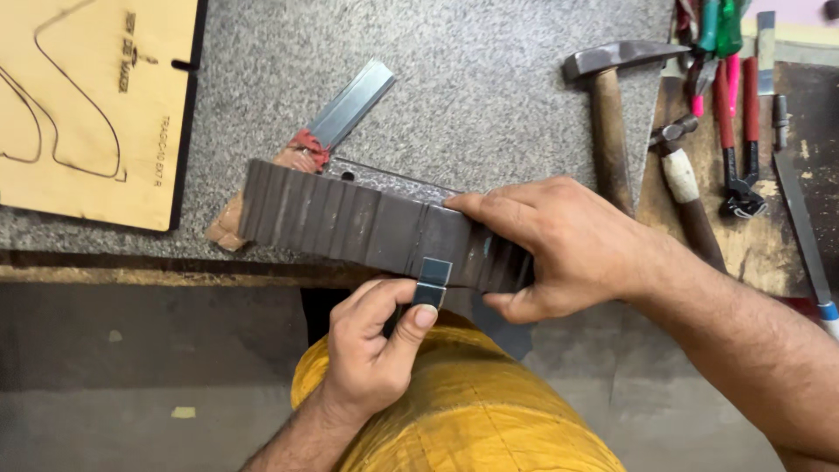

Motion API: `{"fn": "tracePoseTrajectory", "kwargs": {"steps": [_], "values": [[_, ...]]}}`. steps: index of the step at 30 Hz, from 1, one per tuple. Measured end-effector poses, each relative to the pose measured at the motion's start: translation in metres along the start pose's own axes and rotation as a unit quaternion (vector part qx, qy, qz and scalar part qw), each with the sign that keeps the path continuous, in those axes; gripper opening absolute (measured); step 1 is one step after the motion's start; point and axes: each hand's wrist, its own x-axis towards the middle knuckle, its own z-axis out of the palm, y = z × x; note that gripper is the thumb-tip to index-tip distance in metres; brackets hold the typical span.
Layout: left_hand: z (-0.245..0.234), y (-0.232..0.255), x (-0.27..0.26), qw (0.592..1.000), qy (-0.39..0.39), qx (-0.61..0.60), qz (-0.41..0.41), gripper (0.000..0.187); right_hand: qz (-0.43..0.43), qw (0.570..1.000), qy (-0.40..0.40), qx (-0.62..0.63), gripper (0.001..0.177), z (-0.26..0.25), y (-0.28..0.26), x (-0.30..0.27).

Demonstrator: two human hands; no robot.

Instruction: The person bends a metal strip using a manual bending machine, then repeatedly checks its shape against a wooden template. They use a hammer and a grooved metal block to refine the bend, alternating between bending, hammering, and template comparison.

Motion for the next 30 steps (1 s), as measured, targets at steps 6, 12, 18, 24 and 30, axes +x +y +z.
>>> {"fn": "tracePoseTrajectory", "kwargs": {"steps": [6, 12, 18, 24, 30], "values": [[-0.007, -0.011, -0.007, 0.999, 0.007, 0.011, 0.03, 0.018, 0.009, 0.991, 0.099, 0.092, 0.074, 0.001, 0.034, -0.023], [-0.004, -0.015, -0.004, 0.998, 0.009, 0.003, 0.062, 0.018, 0.379, 0.852, 0.148, -0.329, 0.056, 0.018, 0.069, -0.075], [-0.01, -0.022, 0.0, 0.995, -0.004, -0.014, 0.1, 0.02, 0.533, 0.834, 0.101, -0.099, 0.065, 0.028, 0.086, -0.1], [-0.011, -0.017, 0.005, 0.992, -0.004, -0.008, 0.126, 0.017, 0.31, 0.783, 0.216, 0.494, 0.078, 0.012, 0.068, -0.115], [-0.009, -0.019, 0.002, 0.994, -0.006, -0.031, 0.1, 0.017, 0.253, 0.947, 0.197, -0.031, 0.079, 0.031, -0.032, -0.134]]}}
